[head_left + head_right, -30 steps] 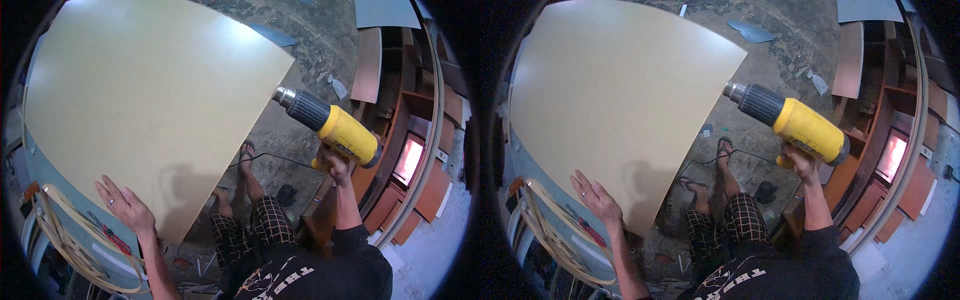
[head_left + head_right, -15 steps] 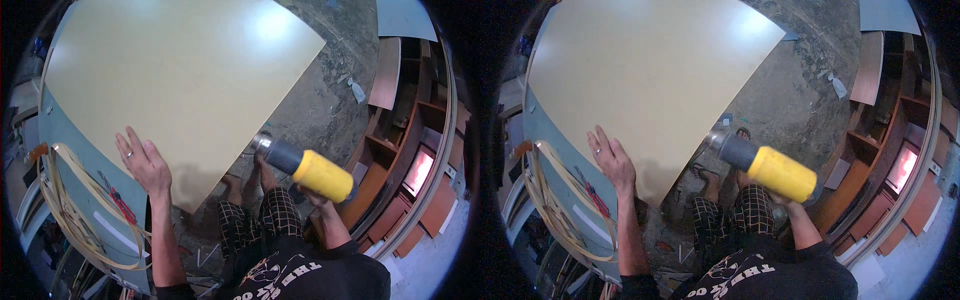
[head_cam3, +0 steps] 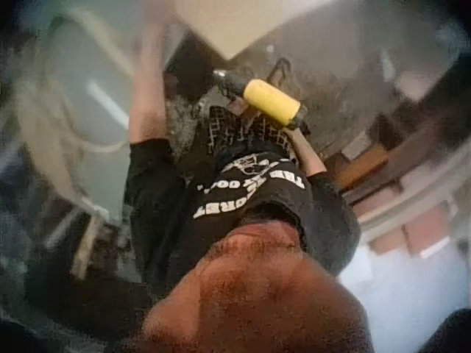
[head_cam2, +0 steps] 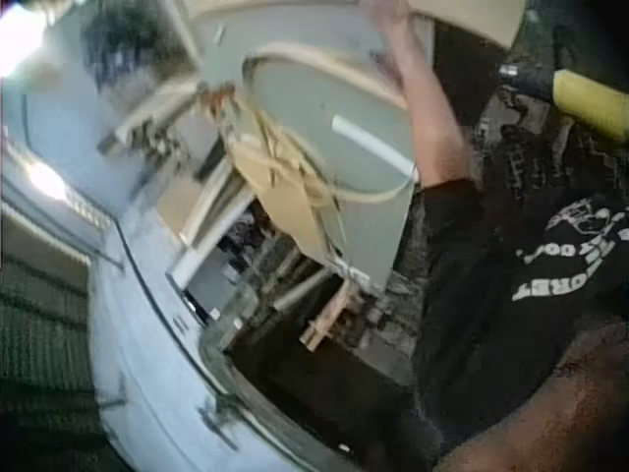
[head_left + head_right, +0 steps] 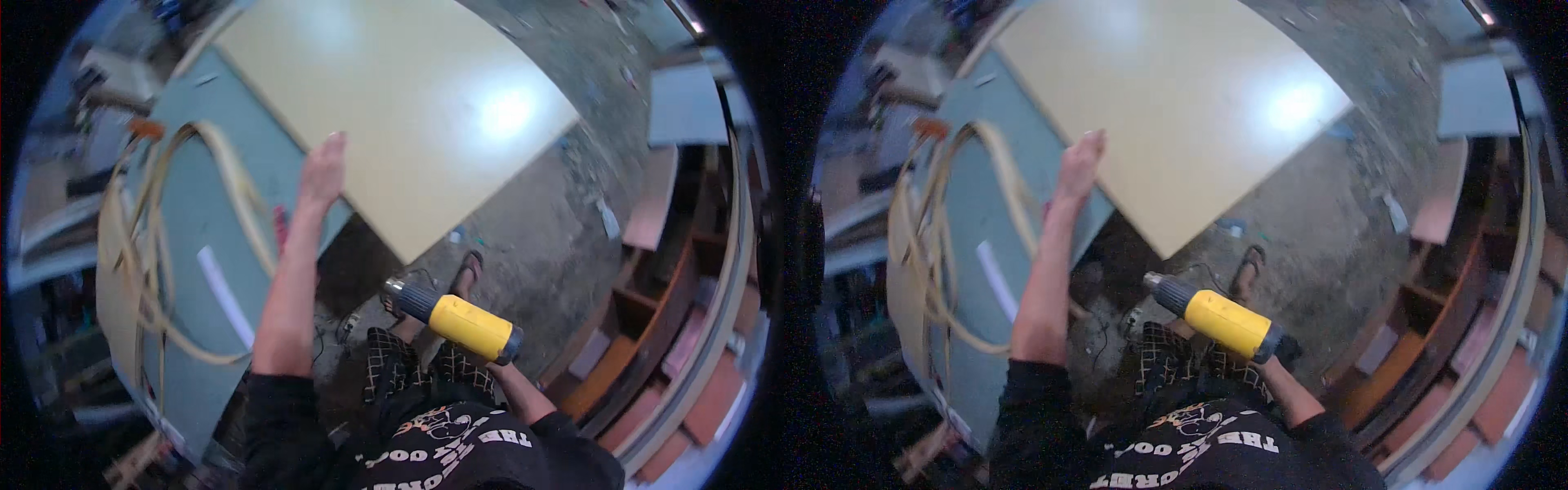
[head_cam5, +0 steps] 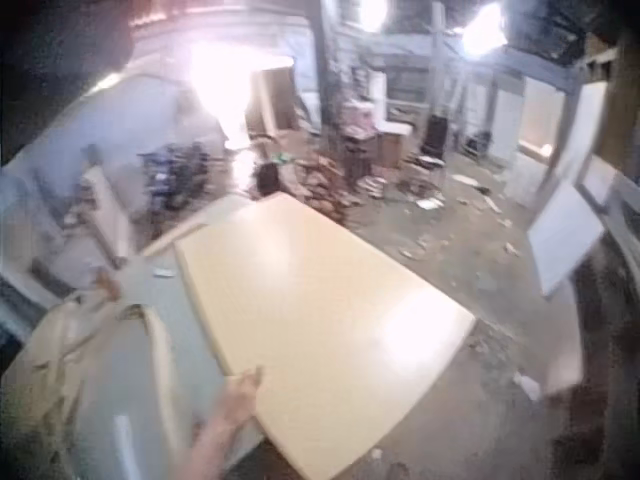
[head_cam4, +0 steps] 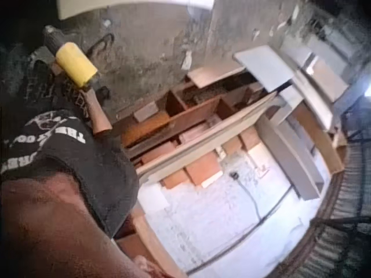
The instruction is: The person applies adhesive from a bottle to the edge of a board, positions a strip of banding material, and uses a heat gun and a sanding block to secure and smooth it.
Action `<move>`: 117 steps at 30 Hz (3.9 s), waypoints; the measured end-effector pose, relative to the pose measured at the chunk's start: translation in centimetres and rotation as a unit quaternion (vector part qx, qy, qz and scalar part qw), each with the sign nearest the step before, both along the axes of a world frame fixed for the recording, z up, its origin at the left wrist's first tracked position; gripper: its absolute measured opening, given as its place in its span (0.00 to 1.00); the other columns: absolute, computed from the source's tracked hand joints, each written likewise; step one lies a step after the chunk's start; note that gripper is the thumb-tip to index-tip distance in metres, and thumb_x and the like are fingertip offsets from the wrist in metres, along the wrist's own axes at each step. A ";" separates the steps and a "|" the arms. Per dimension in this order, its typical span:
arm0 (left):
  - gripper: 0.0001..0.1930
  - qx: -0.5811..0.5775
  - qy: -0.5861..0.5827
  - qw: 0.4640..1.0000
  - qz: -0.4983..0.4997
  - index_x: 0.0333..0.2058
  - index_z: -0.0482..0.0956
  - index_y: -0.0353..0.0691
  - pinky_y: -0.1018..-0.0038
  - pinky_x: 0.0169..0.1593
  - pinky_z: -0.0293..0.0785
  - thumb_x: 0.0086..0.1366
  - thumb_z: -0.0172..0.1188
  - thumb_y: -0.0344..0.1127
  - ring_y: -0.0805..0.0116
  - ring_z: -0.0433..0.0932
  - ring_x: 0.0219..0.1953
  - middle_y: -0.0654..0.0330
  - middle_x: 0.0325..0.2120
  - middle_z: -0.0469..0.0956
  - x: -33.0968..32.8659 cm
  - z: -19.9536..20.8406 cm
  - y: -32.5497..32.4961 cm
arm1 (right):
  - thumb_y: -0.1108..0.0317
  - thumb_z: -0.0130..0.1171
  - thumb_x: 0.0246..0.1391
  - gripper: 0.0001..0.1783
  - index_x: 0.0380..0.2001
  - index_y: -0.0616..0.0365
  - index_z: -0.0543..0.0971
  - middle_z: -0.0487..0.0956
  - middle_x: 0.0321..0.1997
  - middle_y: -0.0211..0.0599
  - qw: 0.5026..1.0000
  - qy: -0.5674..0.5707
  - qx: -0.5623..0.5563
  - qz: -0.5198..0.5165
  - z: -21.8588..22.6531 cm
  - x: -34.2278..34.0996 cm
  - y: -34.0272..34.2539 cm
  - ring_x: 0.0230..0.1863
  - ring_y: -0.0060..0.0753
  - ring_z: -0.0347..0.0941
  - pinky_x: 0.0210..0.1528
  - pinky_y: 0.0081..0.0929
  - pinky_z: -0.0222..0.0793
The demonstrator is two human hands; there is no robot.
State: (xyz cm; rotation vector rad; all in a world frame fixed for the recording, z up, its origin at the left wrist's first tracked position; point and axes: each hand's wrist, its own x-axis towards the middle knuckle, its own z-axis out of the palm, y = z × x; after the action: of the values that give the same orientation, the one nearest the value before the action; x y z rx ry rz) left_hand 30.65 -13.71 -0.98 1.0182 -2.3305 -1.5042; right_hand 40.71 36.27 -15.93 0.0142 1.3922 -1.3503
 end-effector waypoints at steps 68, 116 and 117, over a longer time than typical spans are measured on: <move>0.32 -0.465 0.099 0.793 0.382 0.59 0.68 0.32 0.56 0.58 0.68 0.70 0.47 0.55 0.49 0.72 0.56 0.46 0.57 0.71 39.4 16.5 1.0 | 0.65 0.56 0.59 0.09 0.38 0.59 0.77 0.78 0.33 0.30 0.908 0.278 -0.133 -0.285 21.5 -11.2 -6.6 0.33 0.22 0.75 0.37 0.26 0.72; 0.44 -0.450 -0.044 0.780 -0.432 0.69 0.57 0.39 0.43 0.70 0.36 0.63 0.48 0.64 0.44 0.45 0.73 0.45 0.70 0.51 -13.1 -0.5 1.1 | 0.70 0.53 0.57 0.12 0.43 0.62 0.77 0.75 0.33 0.27 0.716 0.442 -0.028 -0.539 3.9 -32.8 -10.5 0.36 0.20 0.70 0.40 0.22 0.67; 0.44 -0.451 -0.039 0.778 -0.436 0.69 0.57 0.38 0.43 0.70 0.37 0.63 0.48 0.64 0.43 0.46 0.72 0.44 0.70 0.51 -12.9 -0.7 1.0 | 0.67 0.51 0.58 0.13 0.43 0.62 0.77 0.76 0.34 0.29 0.707 0.403 -0.025 -0.580 3.5 -34.5 -8.8 0.36 0.20 0.71 0.40 0.21 0.68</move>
State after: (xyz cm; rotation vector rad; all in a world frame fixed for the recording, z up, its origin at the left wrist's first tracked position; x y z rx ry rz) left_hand 17.73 -12.66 -1.66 -0.3105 -3.1675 -0.2151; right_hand 6.21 27.43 -12.40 0.3617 2.2237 -2.6610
